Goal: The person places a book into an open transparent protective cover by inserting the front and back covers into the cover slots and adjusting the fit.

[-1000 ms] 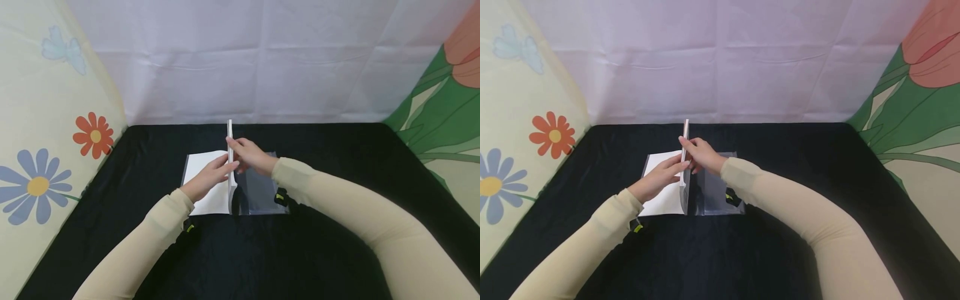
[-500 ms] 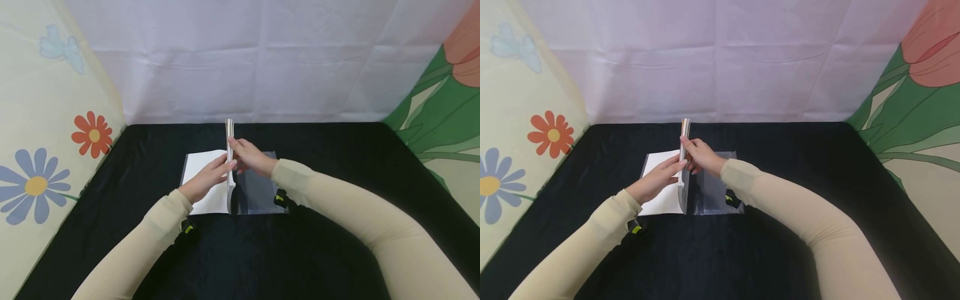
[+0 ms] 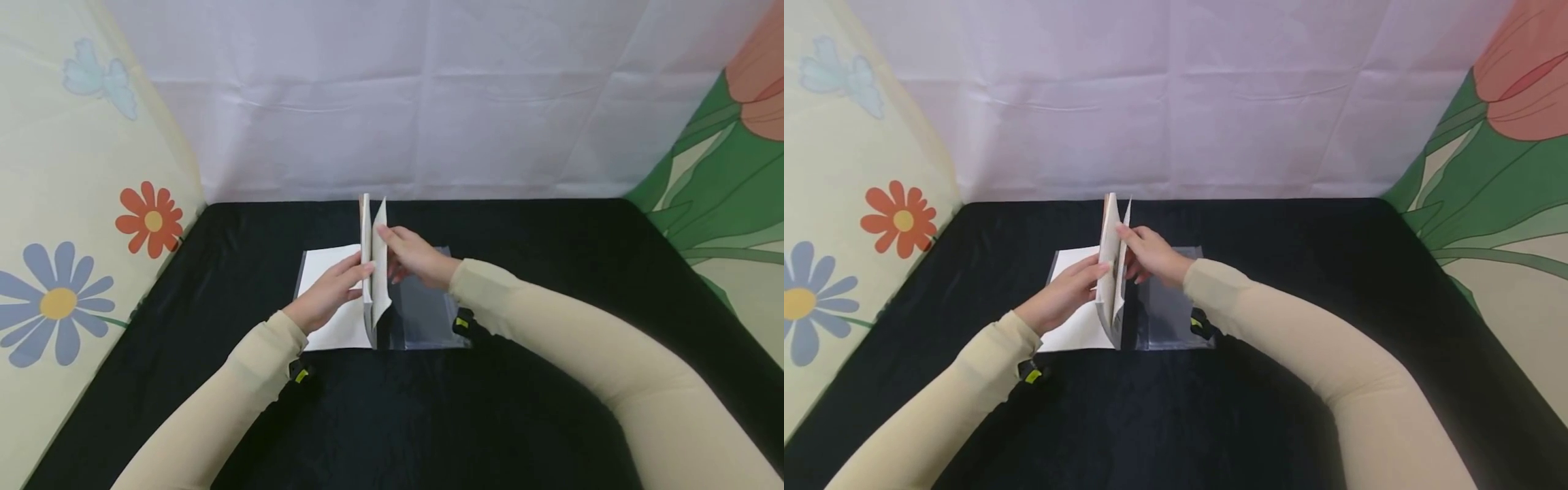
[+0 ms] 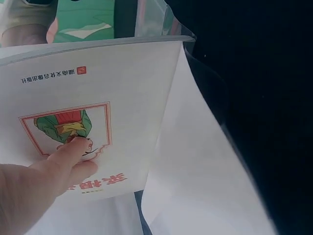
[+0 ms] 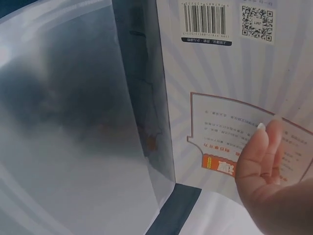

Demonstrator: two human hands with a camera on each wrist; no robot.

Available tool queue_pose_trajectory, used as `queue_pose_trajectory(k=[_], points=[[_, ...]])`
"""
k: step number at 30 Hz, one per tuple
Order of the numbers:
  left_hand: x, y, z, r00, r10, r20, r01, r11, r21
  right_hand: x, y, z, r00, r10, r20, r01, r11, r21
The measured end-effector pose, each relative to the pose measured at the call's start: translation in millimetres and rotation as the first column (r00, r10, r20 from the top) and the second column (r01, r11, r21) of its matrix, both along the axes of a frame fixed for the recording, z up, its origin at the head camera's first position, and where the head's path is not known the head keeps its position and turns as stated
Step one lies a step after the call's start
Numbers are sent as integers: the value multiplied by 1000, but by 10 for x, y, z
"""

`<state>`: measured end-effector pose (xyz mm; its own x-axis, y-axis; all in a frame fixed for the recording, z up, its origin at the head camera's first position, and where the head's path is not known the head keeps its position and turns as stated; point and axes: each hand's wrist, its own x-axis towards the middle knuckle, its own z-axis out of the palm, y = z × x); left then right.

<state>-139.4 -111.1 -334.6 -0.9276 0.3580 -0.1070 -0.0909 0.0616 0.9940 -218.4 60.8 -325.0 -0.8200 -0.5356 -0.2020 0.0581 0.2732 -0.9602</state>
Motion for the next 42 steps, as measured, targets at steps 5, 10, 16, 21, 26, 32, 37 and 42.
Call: queue_pose_trajectory(k=[5, 10, 16, 21, 26, 32, 37, 42], points=[[13, -20, -4, 1000, 11, -9, -11, 1000, 27, -19, 82, 2, 1000, -22, -8, 22, 999, 30], [30, -49, 0, 998, 61, 2, -61, 997, 39, -33, 185, -17, 999, -41, -36, 42, 998, 41], [62, -115, 15, 991, 126, 35, -128, 991, 44, -42, 322, -55, 997, -50, -53, 53, 997, 48], [98, -201, 25, 986, 145, 82, -150, 986, 71, -56, 413, -104, 998, -61, -32, 63, 997, 38], [130, -277, 19, 983, 145, 108, -156, 984, 92, -75, 472, -172, 997, -79, 7, 78, 995, 55], [147, -349, 36, 978, 170, 125, -180, 981, 76, -76, 549, -248, 996, -81, 23, 78, 990, 120], [140, -379, 39, 976, 169, 134, -179, 982, 65, -74, 582, -306, 995, -97, 18, 93, 983, 159], [136, -382, 49, 973, 186, 138, -193, 980, 39, -80, 605, -356, 995, -98, 21, 93, 980, 173]])
